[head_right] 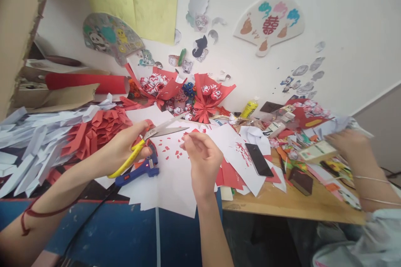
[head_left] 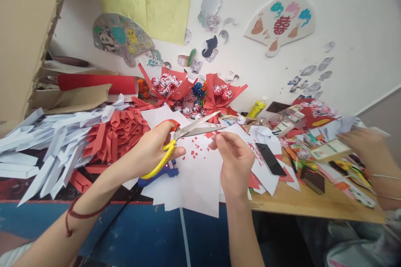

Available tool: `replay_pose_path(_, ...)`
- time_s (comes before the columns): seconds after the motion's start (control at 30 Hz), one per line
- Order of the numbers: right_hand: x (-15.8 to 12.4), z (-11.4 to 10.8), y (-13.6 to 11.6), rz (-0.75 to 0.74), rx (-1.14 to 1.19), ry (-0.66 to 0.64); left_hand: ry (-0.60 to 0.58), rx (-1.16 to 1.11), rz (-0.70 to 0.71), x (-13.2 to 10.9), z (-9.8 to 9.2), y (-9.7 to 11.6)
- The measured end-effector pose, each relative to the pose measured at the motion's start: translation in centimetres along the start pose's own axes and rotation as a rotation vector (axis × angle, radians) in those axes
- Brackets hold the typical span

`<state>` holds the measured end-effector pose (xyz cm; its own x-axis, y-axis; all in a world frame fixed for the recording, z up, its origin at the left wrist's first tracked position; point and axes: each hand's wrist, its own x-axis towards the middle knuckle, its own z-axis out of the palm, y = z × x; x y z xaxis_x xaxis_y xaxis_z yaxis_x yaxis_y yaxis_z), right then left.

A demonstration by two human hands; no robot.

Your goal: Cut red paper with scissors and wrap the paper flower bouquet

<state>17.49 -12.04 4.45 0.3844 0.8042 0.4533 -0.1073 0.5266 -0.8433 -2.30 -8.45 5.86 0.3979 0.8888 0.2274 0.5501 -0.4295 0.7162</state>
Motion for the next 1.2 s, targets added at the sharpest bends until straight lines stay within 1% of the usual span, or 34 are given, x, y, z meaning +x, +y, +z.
replay_pose_path(0.07,0.4,0.2,-0.1,-0.027,0.017,-0.010,-0.066,-0.019,-0.012,-0.2,-0.1,0.1)
replay_pose_path(0.13,0.6,0.5,0.0,-0.053,0.051,-0.034,-0.081,-0.014,-0.032,-0.2,0.0,0.6)
replay_pose_path(0.23,0.7,0.8,0.0,-0.061,0.092,-0.059,-0.066,0.048,-0.059,-0.1,0.1,1.2)
replay_pose_path(0.4,0.5,1.0,0.1,-0.047,0.086,-0.079,-0.035,0.099,-0.022,0.1,-0.1,1.4)
replay_pose_path(0.67,0.2,1.3,0.0,-0.040,0.093,-0.093,-0.041,0.067,-0.013,0.3,0.3,1.1)
replay_pose_path(0.8,0.2,1.2,-0.1,-0.057,0.067,-0.078,-0.038,0.080,0.008,0.3,0.3,1.0)
replay_pose_path(1.2,0.2,1.1,-0.2,-0.074,0.040,-0.074,-0.014,0.054,0.009,0.3,0.2,1.8)
